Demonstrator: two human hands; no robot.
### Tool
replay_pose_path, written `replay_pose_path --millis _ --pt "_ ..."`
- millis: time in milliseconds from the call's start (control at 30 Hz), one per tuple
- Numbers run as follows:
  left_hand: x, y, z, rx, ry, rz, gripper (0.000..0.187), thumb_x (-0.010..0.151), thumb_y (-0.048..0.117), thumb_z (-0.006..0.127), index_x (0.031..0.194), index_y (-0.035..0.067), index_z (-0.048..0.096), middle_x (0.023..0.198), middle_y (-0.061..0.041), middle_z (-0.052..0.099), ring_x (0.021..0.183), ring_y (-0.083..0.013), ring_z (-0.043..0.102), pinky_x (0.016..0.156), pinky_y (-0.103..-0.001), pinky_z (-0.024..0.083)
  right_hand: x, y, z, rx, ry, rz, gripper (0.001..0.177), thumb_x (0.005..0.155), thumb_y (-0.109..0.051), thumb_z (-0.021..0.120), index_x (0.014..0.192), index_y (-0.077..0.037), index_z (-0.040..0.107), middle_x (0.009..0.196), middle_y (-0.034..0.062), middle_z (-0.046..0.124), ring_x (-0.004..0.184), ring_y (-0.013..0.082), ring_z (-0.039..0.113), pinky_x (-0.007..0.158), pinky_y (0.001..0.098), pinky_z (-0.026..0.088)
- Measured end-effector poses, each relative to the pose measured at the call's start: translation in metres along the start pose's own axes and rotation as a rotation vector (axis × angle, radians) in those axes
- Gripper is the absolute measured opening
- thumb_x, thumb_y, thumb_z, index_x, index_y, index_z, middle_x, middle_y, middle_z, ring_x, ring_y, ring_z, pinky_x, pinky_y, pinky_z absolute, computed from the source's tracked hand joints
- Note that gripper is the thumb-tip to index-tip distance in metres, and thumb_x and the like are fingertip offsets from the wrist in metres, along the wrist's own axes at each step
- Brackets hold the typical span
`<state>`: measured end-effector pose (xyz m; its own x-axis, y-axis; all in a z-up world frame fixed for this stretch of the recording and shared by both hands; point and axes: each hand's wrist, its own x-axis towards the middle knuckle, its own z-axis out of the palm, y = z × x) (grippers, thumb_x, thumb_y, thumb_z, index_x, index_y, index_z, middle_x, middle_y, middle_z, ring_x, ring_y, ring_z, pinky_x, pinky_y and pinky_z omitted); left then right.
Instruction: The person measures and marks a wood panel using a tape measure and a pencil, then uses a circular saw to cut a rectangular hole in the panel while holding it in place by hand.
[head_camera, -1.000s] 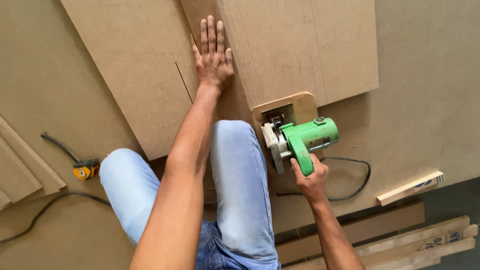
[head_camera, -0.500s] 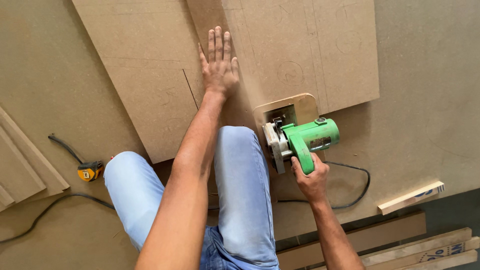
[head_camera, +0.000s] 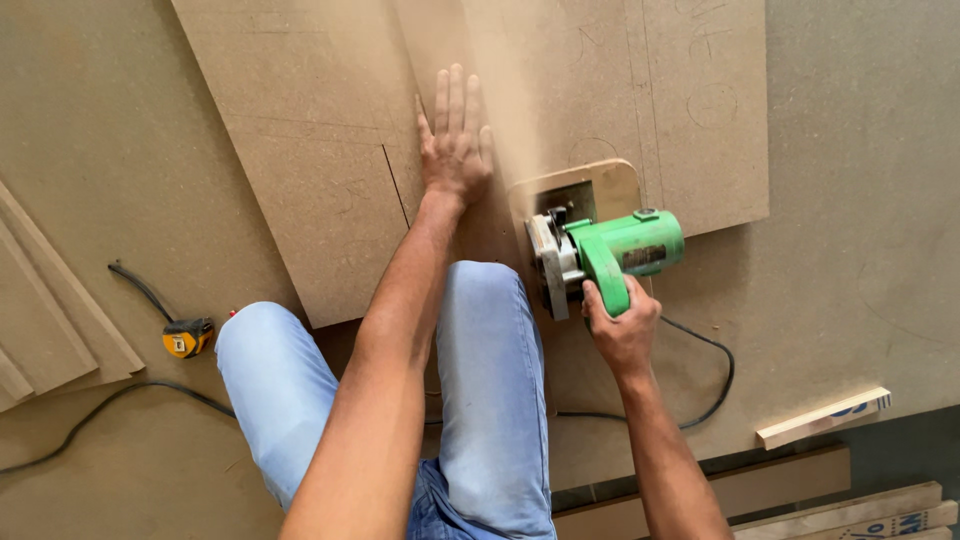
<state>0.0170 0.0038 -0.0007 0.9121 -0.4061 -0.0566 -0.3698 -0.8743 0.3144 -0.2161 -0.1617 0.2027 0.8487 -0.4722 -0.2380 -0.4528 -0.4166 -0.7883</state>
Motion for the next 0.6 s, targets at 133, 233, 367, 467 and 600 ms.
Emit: replay_pose_path --millis 133,233,367,467,600 --pt "0.000 0.000 0.001 0.018 -0.049 -0.015 0.069 0.106 0.036 0.041 0.167 0.013 0.017 0.174 -0.008 0.005 0.162 -0.0237 0.003 0.130 -0.061 0.000 0.018 -0.004 0.007 0.002 -0.001 -0.012 0.017 0.096 -0.013 0.075 0.091 0.001 0.068 0.067 0.0061 0.070 0.058 0.0120 0.069 0.053 0.0273 0.053" --pt "-0.001 0.001 0.002 0.027 -0.036 -0.012 0.069 0.106 0.037 0.040 0.167 0.014 0.015 0.174 -0.007 0.002 0.162 -0.0232 0.003 0.131 -0.061 0.000 0.031 -0.008 0.012 0.011 0.017 -0.029 0.018 0.096 -0.013 0.076 0.091 0.003 0.068 0.067 0.0072 0.070 0.059 0.0126 0.068 0.054 0.0277 0.053" --pt "-0.003 -0.002 0.009 0.039 0.012 0.013 0.071 0.107 0.037 0.040 0.167 0.016 0.010 0.174 -0.005 -0.001 0.162 -0.0225 0.001 0.131 -0.061 0.000 0.050 -0.015 0.019 0.024 0.025 -0.049 0.019 0.097 -0.014 0.076 0.091 0.003 0.068 0.068 0.0075 0.070 0.060 0.0127 0.069 0.055 0.0275 0.053" --pt "-0.003 -0.006 0.019 0.034 0.163 0.058 0.073 0.108 0.037 0.039 0.169 0.018 0.003 0.175 -0.003 -0.006 0.163 -0.0197 -0.002 0.132 -0.059 -0.001 0.065 -0.018 0.024 0.027 0.027 -0.069 0.020 0.097 -0.014 0.076 0.091 0.003 0.068 0.068 0.0073 0.071 0.059 0.0130 0.069 0.055 0.0279 0.054" --pt "-0.003 -0.009 0.026 0.030 0.208 0.071 0.073 0.108 0.037 0.037 0.169 0.020 0.000 0.175 -0.001 -0.009 0.163 -0.0181 -0.004 0.132 -0.060 -0.001 0.084 -0.021 0.030 0.014 0.039 -0.131 0.021 0.098 -0.015 0.077 0.090 0.003 0.068 0.068 0.0075 0.071 0.060 0.0135 0.070 0.056 0.0288 0.054"
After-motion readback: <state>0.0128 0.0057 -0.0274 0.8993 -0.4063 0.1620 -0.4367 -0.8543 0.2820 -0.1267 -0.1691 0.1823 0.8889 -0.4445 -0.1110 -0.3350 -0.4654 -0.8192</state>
